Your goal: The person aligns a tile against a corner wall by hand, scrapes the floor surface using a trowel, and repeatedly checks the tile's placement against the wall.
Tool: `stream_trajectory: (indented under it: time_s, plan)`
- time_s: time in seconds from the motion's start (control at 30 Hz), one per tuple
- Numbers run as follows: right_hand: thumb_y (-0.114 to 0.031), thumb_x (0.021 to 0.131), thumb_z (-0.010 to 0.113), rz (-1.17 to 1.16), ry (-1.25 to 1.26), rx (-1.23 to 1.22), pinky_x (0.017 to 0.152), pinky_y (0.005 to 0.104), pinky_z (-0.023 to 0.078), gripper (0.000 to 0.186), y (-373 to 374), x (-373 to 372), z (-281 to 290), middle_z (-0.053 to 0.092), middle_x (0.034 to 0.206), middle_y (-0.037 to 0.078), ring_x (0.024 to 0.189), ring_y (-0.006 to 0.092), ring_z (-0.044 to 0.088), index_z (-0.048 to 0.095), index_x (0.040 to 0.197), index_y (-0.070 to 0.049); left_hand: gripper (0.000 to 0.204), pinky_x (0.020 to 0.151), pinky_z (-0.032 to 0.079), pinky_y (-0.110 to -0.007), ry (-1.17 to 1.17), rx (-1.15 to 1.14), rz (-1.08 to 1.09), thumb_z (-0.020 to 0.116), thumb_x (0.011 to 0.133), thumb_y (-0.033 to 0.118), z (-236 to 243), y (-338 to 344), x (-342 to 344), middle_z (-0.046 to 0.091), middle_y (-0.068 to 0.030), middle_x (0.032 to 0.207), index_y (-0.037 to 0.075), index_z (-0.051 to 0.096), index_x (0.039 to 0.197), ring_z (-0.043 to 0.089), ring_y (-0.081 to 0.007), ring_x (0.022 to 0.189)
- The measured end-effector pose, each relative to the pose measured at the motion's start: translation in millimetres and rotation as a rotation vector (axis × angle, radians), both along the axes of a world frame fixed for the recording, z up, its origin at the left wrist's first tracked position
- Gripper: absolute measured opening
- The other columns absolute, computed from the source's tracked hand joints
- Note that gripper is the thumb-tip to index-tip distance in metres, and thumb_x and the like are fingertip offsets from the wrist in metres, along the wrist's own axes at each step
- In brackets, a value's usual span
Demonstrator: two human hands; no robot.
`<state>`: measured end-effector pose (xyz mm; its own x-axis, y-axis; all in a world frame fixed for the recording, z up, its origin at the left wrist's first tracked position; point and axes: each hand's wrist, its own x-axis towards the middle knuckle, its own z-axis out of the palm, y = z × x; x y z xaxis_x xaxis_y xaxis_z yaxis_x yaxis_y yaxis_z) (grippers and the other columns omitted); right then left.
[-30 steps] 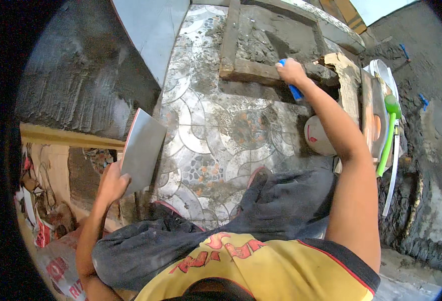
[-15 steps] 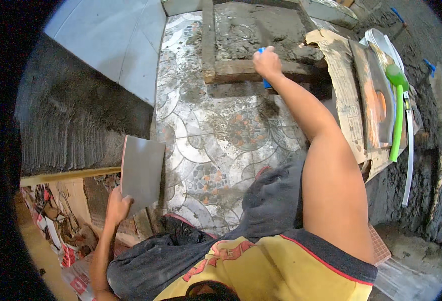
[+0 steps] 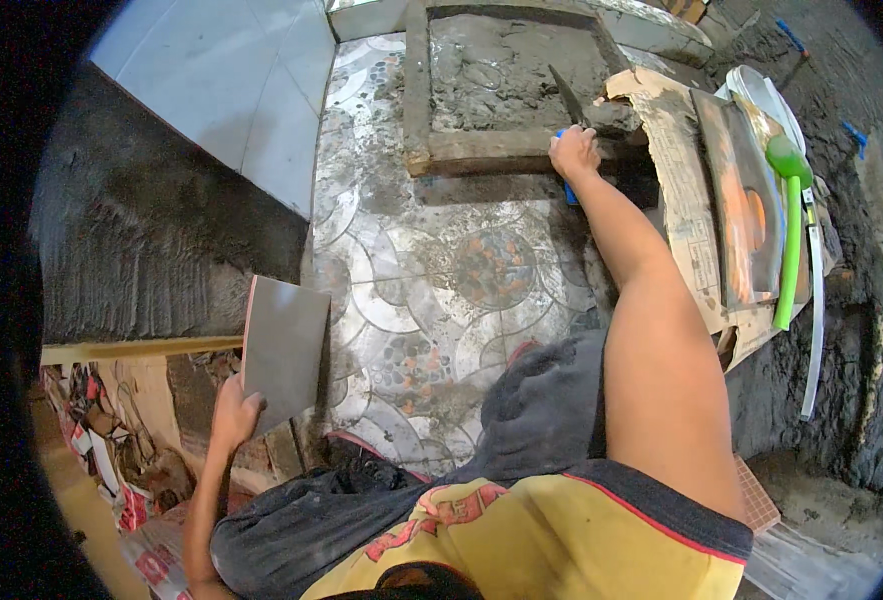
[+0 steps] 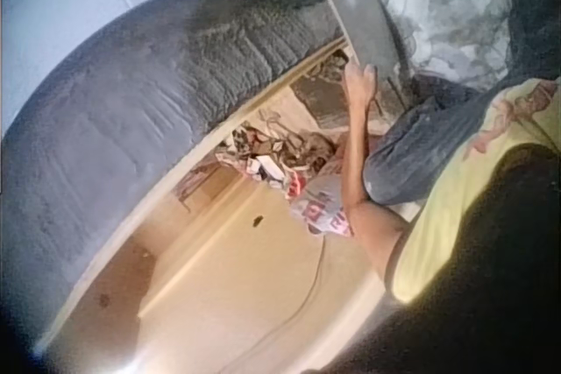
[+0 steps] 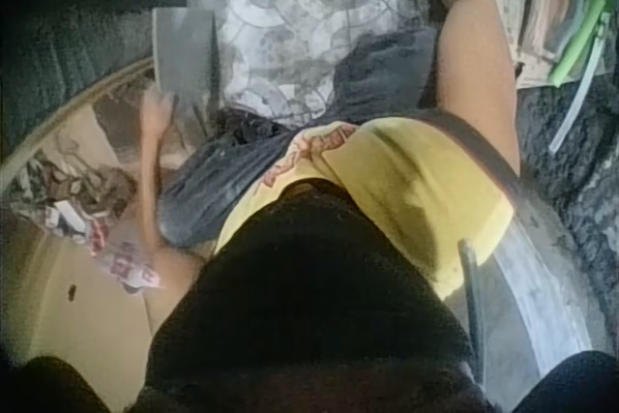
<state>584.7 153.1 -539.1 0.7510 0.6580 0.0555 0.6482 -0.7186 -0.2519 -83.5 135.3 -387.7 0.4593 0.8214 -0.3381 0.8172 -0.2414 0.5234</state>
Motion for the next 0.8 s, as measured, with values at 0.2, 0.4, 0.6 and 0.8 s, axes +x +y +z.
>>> stream_trajectory:
  time_s: [0.2,0.4,0.6,0.8]
  plan:
    - [-0.039,0.089,0.06,0.06,-0.25,0.06,0.091,0.0502,0.049,0.052,10,-29,44,0.055,0.118,0.028,0.11,0.0408,0.058,0.052,0.117,0.004,0.039,0.086,0.049,-0.048,0.101,0.104,0.02,0.057,0.078,0.021,-14,-1,-20,0.066,-0.0278,0.096,-0.001,0.064,0.109,0.061,-0.047,0.095]
    - [-0.028,0.09,0.057,0.953,-0.3,-0.163,0.077,0.0497,0.053,0.033,120,-92,51,0.067,0.087,0.025,0.088,0.0422,0.066,0.065,0.089,0.003,0.042,0.088,0.049,-0.045,0.171,-0.129,-0.014,0.06,0.081,0.018,2,10,-1,0.065,-0.0266,0.104,-0.002,0.06,0.118,0.063,-0.0425,0.098]
    - [-0.029,0.087,0.062,0.344,1.043,0.286,0.077,0.0433,0.056,0.03,204,-252,-24,0.072,0.102,0.019,0.092,0.0269,0.071,0.074,0.089,-0.002,0.04,0.081,0.053,-0.04,0.117,-0.092,0.026,0.065,0.085,0.018,1,4,-28,0.069,-0.0181,0.1,-0.002,0.06,0.119,0.067,-0.0255,0.088]
    - [-0.026,0.088,0.052,-0.108,0.85,0.334,0.074,0.0486,0.051,0.033,70,-453,-149,0.067,0.082,0.023,0.082,0.0403,0.065,0.069,0.083,0.002,0.031,0.059,0.051,-0.03,0.225,-0.246,0.289,0.065,0.093,0.022,6,-7,-6,0.069,-0.0088,0.09,-0.004,0.065,0.11,0.062,-0.0141,0.07]
